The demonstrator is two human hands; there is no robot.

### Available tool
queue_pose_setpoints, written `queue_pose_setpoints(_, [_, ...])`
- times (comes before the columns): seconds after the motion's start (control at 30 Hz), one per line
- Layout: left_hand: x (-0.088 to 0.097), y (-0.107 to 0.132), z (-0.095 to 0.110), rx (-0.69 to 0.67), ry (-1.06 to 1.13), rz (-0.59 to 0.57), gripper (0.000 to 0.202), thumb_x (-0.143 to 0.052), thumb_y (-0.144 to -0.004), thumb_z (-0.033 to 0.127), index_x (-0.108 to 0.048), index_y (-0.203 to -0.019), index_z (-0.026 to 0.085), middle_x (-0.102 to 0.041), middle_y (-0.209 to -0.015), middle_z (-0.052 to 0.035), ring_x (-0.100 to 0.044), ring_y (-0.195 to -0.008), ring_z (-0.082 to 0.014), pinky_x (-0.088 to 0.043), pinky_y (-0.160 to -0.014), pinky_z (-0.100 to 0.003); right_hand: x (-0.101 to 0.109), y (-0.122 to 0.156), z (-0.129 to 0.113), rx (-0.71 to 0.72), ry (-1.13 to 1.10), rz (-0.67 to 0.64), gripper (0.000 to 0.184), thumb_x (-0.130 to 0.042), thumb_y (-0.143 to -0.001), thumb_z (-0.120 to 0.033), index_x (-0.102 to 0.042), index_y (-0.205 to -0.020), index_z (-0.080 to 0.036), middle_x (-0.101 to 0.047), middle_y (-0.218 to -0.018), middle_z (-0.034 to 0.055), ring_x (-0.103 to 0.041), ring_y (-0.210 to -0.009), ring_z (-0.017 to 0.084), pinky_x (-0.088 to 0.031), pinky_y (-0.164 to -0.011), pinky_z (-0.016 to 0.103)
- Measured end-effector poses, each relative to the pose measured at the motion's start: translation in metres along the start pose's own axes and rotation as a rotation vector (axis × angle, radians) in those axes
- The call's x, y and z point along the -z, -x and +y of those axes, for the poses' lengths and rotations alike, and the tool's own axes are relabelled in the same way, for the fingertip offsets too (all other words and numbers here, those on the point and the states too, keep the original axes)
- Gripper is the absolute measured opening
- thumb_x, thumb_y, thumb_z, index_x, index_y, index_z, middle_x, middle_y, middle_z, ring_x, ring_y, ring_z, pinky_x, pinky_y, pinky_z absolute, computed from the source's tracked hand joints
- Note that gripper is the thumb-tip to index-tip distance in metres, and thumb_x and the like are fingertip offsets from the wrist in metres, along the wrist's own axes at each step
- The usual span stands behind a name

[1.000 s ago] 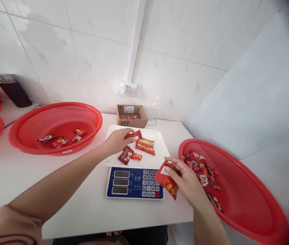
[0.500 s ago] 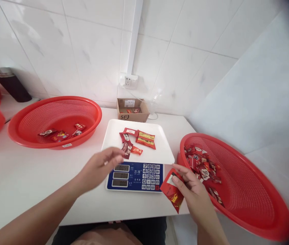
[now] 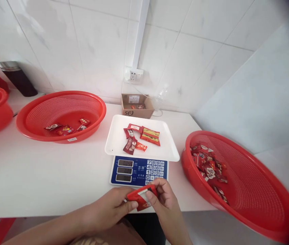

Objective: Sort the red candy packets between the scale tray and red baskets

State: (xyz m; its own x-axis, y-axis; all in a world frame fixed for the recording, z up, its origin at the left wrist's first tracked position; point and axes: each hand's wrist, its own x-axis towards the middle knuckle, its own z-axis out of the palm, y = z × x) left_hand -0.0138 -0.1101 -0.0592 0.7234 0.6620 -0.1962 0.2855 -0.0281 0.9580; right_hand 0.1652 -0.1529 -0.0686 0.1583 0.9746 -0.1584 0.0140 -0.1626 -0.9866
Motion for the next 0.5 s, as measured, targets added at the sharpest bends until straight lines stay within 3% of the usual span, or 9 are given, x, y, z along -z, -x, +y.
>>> queue_pose_setpoints(0.17, [0.003, 0.000, 0.001, -0.017, 0.083, -0.024, 0.036, -0.039, -0.093, 0.043, -0.063, -0.101, 0.018, -0.066, -0.096, -0.0049, -0.058, -0.085, -0.0187, -0.047, -0.078, -0.029, 0.007, 0.001, -0.005, -0.044, 0.084, -0.142, 0.035, -0.064, -0.076, -0.041, -0.058, -0.106, -0.022, -0.069, -0.094, 0.0051, -0.064, -0.085, 0.021, -0.051, -0.077, 0.033])
queue_pose_setpoints(0.27, [0.004, 0.001, 0.005, -0.032, 0.135, -0.039, 0.037, -0.038, -0.093, 0.043, -0.064, -0.099, 0.019, -0.067, -0.097, -0.0042, -0.059, -0.088, -0.0192, -0.047, -0.081, -0.029, 0.008, 0.001, -0.010, -0.025, 0.202, -0.271, 0.032, -0.059, -0.080, -0.044, -0.065, -0.102, -0.021, -0.071, -0.098, 0.0063, -0.064, -0.090, 0.024, -0.050, -0.079, 0.033])
queue_pose_setpoints(0.37, [0.007, 0.003, 0.010, -0.084, 0.087, -0.063, 0.034, -0.040, -0.092, 0.042, -0.065, -0.100, 0.020, -0.068, -0.099, -0.0036, -0.060, -0.091, -0.0203, -0.047, -0.083, -0.030, 0.010, 0.001, -0.013, 0.005, 0.225, -0.286, 0.035, -0.059, -0.080, -0.049, -0.069, -0.099, -0.021, -0.072, -0.095, 0.0060, -0.066, -0.088, 0.025, -0.050, -0.078, 0.034])
queue_pose_setpoints(0.43, [0.015, 0.003, 0.013, -0.091, 0.004, -0.014, 0.033, -0.040, -0.092, 0.042, -0.065, -0.099, 0.021, -0.069, -0.097, -0.0035, -0.061, -0.089, -0.0202, -0.048, -0.081, -0.029, 0.012, 0.001, -0.015, -0.015, 0.157, -0.243, 0.039, -0.060, -0.077, -0.052, -0.069, -0.098, -0.020, -0.073, -0.093, 0.0062, -0.066, -0.087, 0.026, -0.051, -0.077, 0.035])
queue_pose_setpoints(0.5, [0.029, 0.000, 0.018, -0.070, -0.074, 0.147, 0.032, -0.038, -0.093, 0.039, -0.064, -0.099, 0.022, -0.070, -0.097, -0.0035, -0.062, -0.088, -0.0196, -0.049, -0.080, -0.029, 0.016, 0.001, -0.016, -0.054, 0.069, -0.169, 0.042, -0.062, -0.074, -0.054, -0.069, -0.097, -0.019, -0.073, -0.092, 0.0071, -0.066, -0.088, 0.028, -0.051, -0.077, 0.036])
